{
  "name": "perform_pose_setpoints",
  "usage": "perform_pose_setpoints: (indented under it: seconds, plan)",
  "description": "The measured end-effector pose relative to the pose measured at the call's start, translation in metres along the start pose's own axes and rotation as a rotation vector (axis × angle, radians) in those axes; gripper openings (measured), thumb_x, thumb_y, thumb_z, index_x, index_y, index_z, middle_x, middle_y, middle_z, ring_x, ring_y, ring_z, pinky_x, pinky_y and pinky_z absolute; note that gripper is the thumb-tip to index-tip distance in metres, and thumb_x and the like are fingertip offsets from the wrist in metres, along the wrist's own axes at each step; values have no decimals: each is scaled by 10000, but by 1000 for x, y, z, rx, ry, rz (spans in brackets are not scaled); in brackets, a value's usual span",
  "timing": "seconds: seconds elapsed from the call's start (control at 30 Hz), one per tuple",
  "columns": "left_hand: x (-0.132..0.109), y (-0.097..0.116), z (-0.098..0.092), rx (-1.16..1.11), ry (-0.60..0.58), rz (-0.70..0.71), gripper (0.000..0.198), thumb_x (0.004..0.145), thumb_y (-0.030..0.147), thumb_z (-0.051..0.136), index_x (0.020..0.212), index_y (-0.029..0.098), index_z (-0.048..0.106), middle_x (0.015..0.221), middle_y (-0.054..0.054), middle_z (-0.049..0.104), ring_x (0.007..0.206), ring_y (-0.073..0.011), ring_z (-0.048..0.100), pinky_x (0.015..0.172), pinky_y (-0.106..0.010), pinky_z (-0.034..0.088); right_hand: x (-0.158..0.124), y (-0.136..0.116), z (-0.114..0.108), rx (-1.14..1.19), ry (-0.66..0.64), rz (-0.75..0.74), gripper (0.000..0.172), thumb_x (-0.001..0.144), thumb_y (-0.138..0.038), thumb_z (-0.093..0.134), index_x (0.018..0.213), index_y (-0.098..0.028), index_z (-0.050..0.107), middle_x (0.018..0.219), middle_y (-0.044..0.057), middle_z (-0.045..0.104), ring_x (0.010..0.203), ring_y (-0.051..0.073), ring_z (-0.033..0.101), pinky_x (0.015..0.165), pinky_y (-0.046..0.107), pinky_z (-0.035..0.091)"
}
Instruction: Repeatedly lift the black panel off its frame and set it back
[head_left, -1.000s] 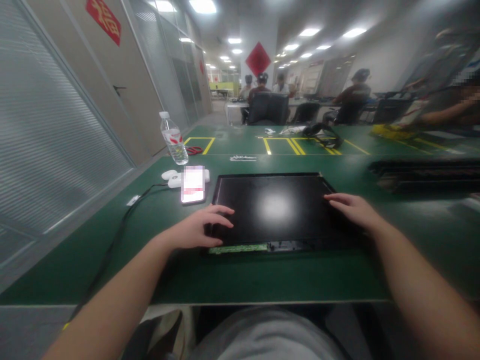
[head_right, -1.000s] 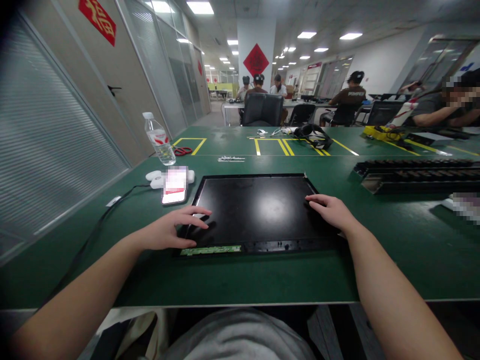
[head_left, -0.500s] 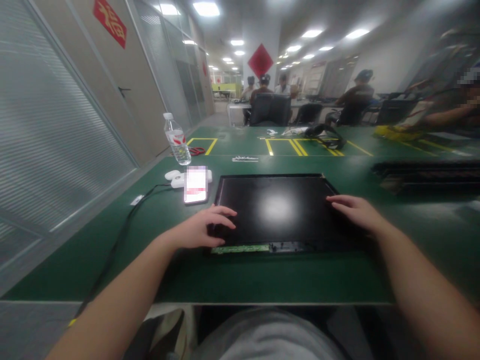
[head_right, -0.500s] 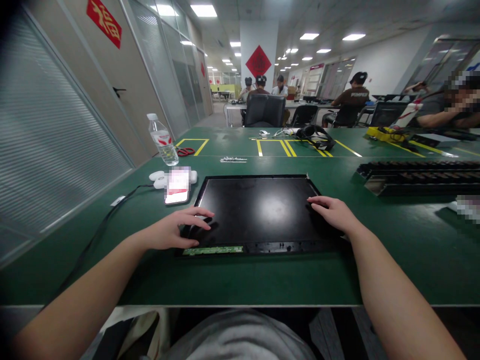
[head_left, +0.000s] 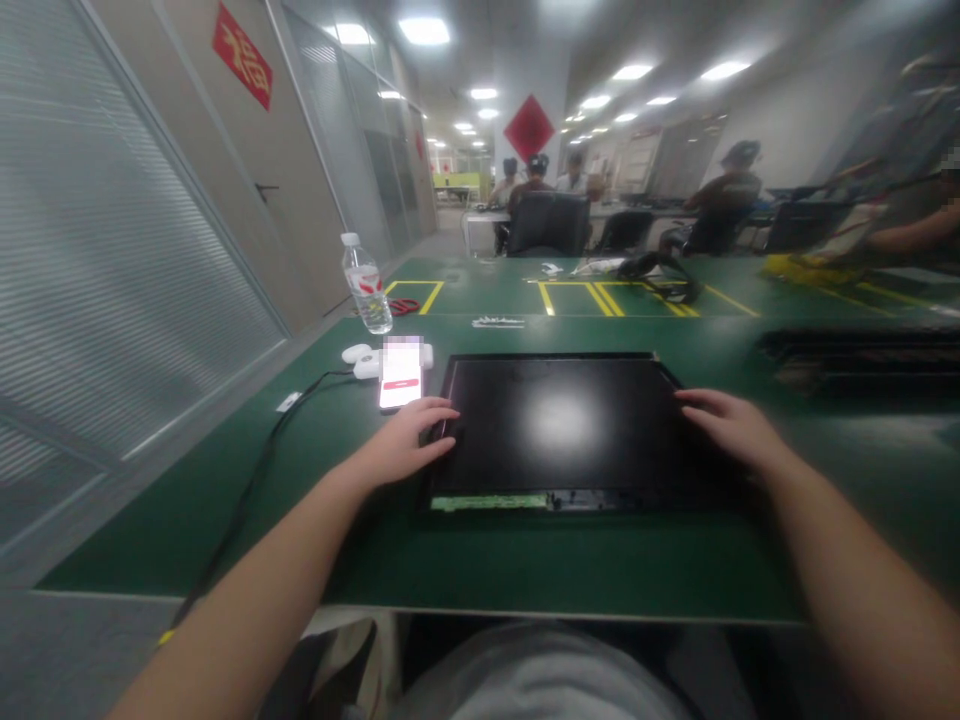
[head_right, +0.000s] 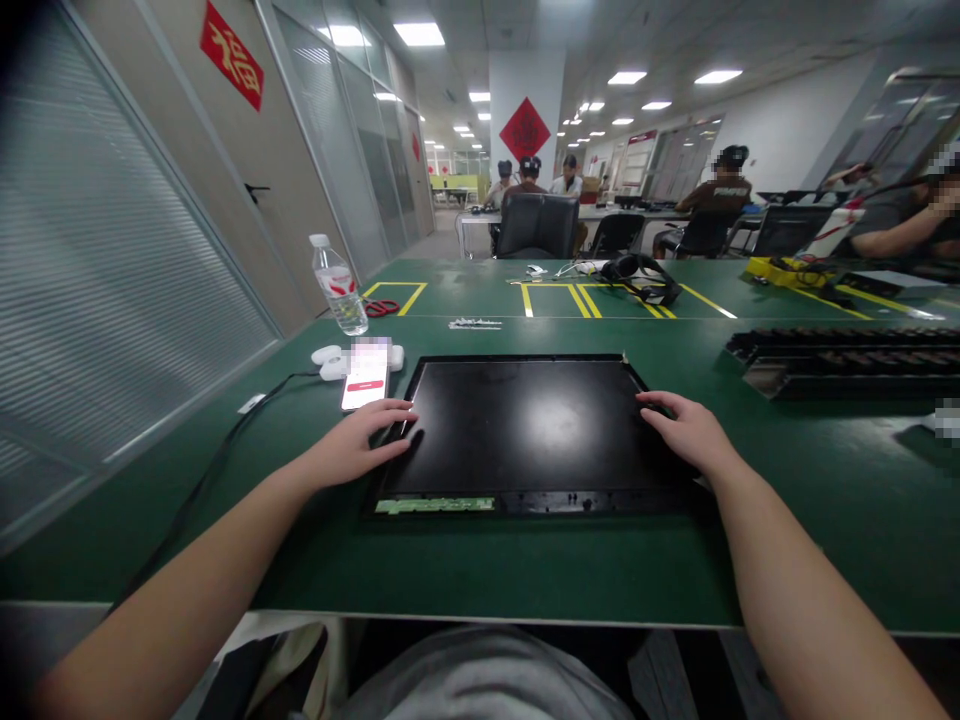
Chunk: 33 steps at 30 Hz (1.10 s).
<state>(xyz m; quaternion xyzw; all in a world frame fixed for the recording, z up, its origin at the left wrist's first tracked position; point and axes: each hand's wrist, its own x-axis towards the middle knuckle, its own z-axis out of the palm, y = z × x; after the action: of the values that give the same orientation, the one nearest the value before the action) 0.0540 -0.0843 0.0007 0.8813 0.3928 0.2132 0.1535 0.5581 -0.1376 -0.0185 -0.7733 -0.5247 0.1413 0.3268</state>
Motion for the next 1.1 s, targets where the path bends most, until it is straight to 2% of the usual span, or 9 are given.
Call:
perform_pose_setpoints:
  seconds: [0.1,0.23,0.57,0.8,0.93,1.1]
  plan:
    - [1,-4,4,52,-2,-24,437,942,424,552,1270,168,689,1375,-171,633,1270,-316,595,1104,-497,455,1,3,0,-22,-34,5,406,769,-418,653,1125,-260,769,1140,80,751,1016,306,690,949,473,515]
    - [3,-3,6,94,-23,-5,399,971,376,494,1258,192,703,1368,-151,658,1279,-304,592,1115,-514,437,3,6,1,-45,-5,-12,407,770,-432,656,1114,-250,776,1078,91,762,924,288,699,864,437,539]
    - [4,7,9,157,7,-43,443,899,134,464,1274,179,696,1347,-143,672,1258,-295,603,1100,-509,458,2,5,0,-12,21,-40,404,719,-461,634,1026,-256,798,1065,77,775,944,298,702,851,436,529]
    - [5,14,7,205,14,-94,455,872,104,445,1235,154,715,1246,-141,724,1183,-300,647,1045,-467,507,0,-2,-2,-62,12,-19,363,729,-420,620,1002,-257,793,1059,72,768,998,306,686,899,442,516]
    - [5,14,4,248,20,-145,437,874,134,458,1218,183,723,1204,-118,748,1154,-299,668,1011,-455,526,-2,-6,-4,-76,0,0,347,747,-421,614,998,-262,793,1026,75,766,940,304,690,858,451,529]
    - [6,11,4,223,7,-133,424,877,140,440,1172,186,742,1149,-115,766,1095,-290,690,985,-455,534,-2,-5,-4,-71,6,-22,323,748,-426,620,975,-278,797,986,70,772,871,301,689,827,467,536]
